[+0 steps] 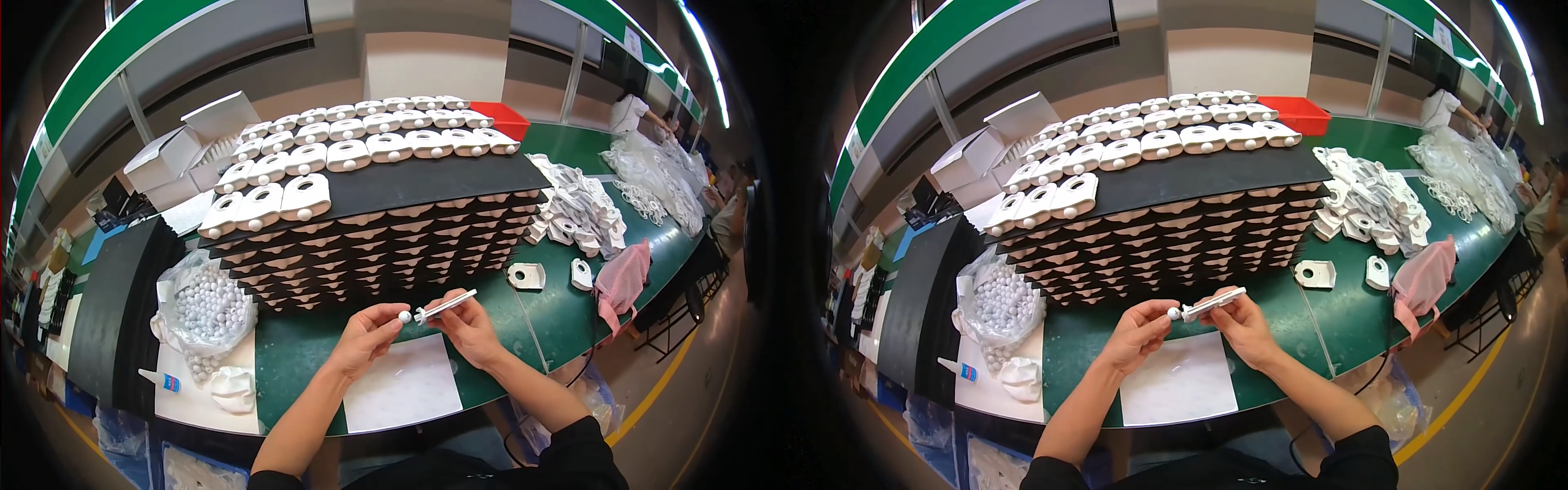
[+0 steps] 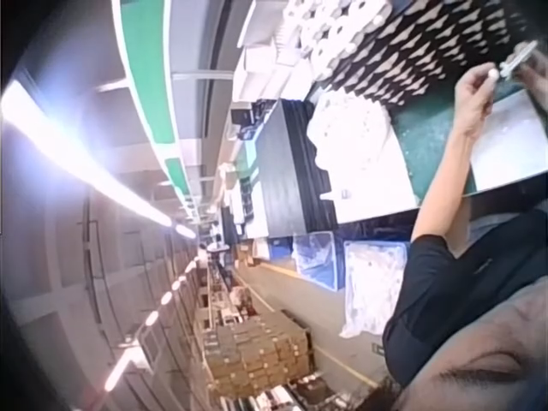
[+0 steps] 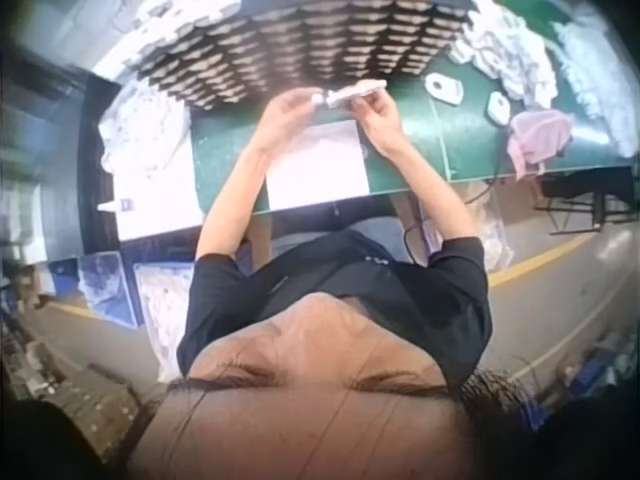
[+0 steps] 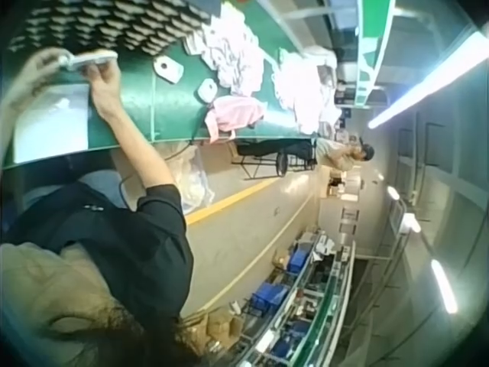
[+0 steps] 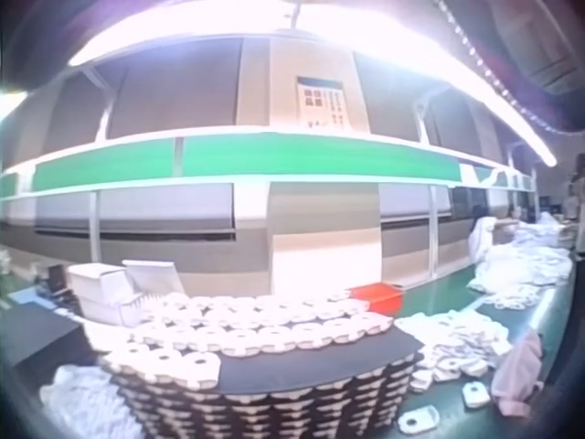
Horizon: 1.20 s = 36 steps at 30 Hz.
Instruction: The recorder is assembling small plastic components on a factory assembly line.
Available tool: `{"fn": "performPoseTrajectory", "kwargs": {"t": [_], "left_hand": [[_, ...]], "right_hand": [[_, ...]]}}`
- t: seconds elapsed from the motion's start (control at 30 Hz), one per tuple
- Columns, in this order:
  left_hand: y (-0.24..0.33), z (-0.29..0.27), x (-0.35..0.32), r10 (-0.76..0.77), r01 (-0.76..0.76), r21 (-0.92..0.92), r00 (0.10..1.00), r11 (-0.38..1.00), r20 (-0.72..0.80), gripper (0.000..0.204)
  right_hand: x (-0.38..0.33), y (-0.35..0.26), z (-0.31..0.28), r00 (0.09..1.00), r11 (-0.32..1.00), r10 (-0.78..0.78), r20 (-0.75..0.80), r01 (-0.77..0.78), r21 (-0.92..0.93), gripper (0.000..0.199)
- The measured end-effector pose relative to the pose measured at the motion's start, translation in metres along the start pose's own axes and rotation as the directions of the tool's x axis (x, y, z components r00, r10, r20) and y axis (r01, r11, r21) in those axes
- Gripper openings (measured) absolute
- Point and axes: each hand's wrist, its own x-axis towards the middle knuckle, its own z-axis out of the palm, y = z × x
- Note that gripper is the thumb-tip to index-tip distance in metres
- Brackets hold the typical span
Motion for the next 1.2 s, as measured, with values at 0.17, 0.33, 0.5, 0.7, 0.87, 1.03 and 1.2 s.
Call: {"fn": "performPoseTrajectory", "kwargs": {"t": [0.17,0.33,0.5,0.7,0.87,1.03,1.2], "left_hand": [[-0.001,0.001,0.000,0.014,-0.015,0.062,1.000,0.998,0.026,0.022],[-0.001,0.001,0.000,0.019,-0.019,0.119,1.000,0.993,0.004,0.021],[-0.006,0.007,0.001,0.209,-0.193,0.308,0.978,0.932,-0.020,0.017],[-0.009,0.003,-0.001,0.487,-0.532,0.565,0.838,0.631,0.245,0.019],[-0.012,0.001,0.000,0.469,-0.505,0.575,0.854,0.644,0.225,0.033],[0.001,0.000,-0.001,0.226,-0.235,0.271,0.972,0.933,0.064,0.035],[-0.001,-0.018,0.007,-0.071,0.042,-0.211,0.989,0.977,-0.131,0.031]], "right_hand": [[0.001,0.003,-0.003,1.000,0.999,0.030,-0.007,-0.031,-0.023,0.014],[0.000,0.003,-0.004,1.000,0.998,0.031,-0.004,-0.031,-0.049,0.015],[0.001,-0.001,0.005,0.989,0.985,0.121,-0.083,-0.131,-0.117,0.014],[-0.007,-0.010,0.000,0.991,0.966,0.131,0.040,-0.119,-0.228,0.021],[-0.001,-0.040,0.014,0.993,0.911,0.024,0.118,0.027,-0.412,0.021],[0.046,-0.107,0.079,0.962,0.790,-0.244,0.126,0.272,-0.550,0.023],[0.115,-0.142,0.104,0.989,0.621,-0.096,0.111,0.147,-0.770,0.034]]}}
